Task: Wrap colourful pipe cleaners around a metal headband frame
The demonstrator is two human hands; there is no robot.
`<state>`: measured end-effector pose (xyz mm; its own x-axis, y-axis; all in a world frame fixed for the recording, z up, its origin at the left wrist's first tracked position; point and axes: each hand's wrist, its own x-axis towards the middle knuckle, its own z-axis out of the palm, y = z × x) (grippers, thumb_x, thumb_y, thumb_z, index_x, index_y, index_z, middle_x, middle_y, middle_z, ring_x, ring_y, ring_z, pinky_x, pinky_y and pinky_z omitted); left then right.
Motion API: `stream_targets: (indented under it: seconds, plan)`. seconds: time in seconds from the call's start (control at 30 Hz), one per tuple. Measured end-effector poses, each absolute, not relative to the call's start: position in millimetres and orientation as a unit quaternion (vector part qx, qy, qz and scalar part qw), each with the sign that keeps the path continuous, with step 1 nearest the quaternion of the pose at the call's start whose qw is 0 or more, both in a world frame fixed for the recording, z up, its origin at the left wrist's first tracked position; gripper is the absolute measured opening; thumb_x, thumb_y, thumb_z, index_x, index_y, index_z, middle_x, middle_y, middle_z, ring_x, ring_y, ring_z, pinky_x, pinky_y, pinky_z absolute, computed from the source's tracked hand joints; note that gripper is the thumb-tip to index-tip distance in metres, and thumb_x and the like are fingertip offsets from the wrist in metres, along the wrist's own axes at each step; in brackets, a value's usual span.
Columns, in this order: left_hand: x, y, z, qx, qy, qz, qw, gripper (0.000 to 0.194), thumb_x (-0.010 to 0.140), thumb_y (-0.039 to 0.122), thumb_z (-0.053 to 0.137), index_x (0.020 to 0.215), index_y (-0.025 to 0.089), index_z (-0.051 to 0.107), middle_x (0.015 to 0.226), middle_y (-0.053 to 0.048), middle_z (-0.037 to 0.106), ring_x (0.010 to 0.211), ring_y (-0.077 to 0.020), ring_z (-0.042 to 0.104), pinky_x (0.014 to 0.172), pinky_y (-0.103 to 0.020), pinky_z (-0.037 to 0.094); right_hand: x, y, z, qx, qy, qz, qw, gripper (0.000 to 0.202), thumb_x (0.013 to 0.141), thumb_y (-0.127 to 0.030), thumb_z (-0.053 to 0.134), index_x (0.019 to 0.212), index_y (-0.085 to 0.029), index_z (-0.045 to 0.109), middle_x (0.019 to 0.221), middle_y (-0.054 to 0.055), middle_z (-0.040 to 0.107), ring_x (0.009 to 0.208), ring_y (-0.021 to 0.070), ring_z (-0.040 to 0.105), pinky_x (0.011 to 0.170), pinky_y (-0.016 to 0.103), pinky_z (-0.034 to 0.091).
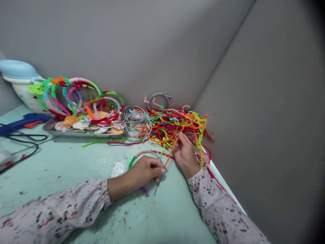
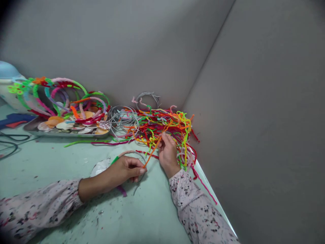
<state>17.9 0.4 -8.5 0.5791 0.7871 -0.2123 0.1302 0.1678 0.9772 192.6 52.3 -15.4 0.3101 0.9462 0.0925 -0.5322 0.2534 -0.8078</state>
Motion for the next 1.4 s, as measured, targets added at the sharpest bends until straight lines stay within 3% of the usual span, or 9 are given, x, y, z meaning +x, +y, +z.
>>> stream_targets:
  seconds: [0.33,0.47,0.67,0.87,1.2,1.4]
  plan:
    - [16.1,-1.4,-0.6,0.52,0.302,0.172,0.781,0.033,0.072,0.041,0.069,0.085,0.011,0.068,0.066,-0.003,0.063,0.053,-0.0115,0.061,0.048,-0.021,0.044,192.2,52.3,-12.3,-0.34,-0.298,0.534,0.715,0.015,0.072,-0.03,0.071,0.073,-0.018,0.061,0.066,-0.006,0.053,0.051,0.0054,0.044,0.045,0.017,0.035]
    - [14.7,-0.9,7.8,0.555,0.298,0.17,0.758,0.031,0.074,0.042,0.068,0.081,0.011,0.067,0.063,-0.003,0.062,0.054,-0.0109,0.058,0.051,-0.022,0.044,190.2,47.4,-2.7,-0.321,-0.302,0.598,0.669,0.019,0.075,-0.034,0.068,0.073,-0.018,0.058,0.061,-0.006,0.048,0.047,0.0052,0.04,0.041,0.017,0.032]
    - [4.1,23.7,16.3,0.575,0.323,0.33,0.675,0.029,0.079,0.041,0.062,0.089,0.014,0.068,0.066,-0.002,0.058,0.055,-0.0092,0.05,0.052,-0.022,0.037,181.2,33.5,6.9,-0.278,-0.313,0.714,0.561,0.023,0.077,-0.037,0.065,0.072,-0.017,0.057,0.061,-0.005,0.047,0.042,0.0033,0.038,0.04,0.016,0.032]
    - [-1.8,39.9,11.1,0.463,0.29,0.404,0.734,0.031,0.076,0.034,0.068,0.098,0.012,0.067,0.069,-0.001,0.058,0.057,-0.0071,0.045,0.054,-0.02,0.034,159.0,19.6,-5.4,-0.265,-0.352,0.766,0.468,0.023,0.078,-0.035,0.066,0.071,-0.014,0.062,0.059,-0.002,0.055,0.044,0.0047,0.044,0.039,0.014,0.034]
    - [-2.5,40.9,5.4,0.424,0.286,0.43,0.744,0.02,0.073,0.03,0.072,0.073,0.012,0.064,0.064,0.0,0.056,0.057,-0.0078,0.048,0.056,-0.02,0.036,156.0,17.4,-9.4,-0.288,-0.389,0.765,0.426,0.018,0.077,-0.032,0.066,0.071,-0.015,0.062,0.062,-0.001,0.057,0.049,0.0072,0.049,0.042,0.015,0.04]
    - [-2.3,39.2,6.0,0.431,0.322,0.461,0.706,0.02,0.07,0.03,0.074,0.068,0.012,0.065,0.062,0.0,0.055,0.056,-0.0081,0.044,0.055,-0.022,0.035,150.4,13.3,-6.2,-0.337,-0.421,0.71,0.453,0.017,0.075,-0.028,0.066,0.066,-0.017,0.057,0.059,-0.004,0.054,0.045,0.006,0.044,0.041,0.016,0.035]
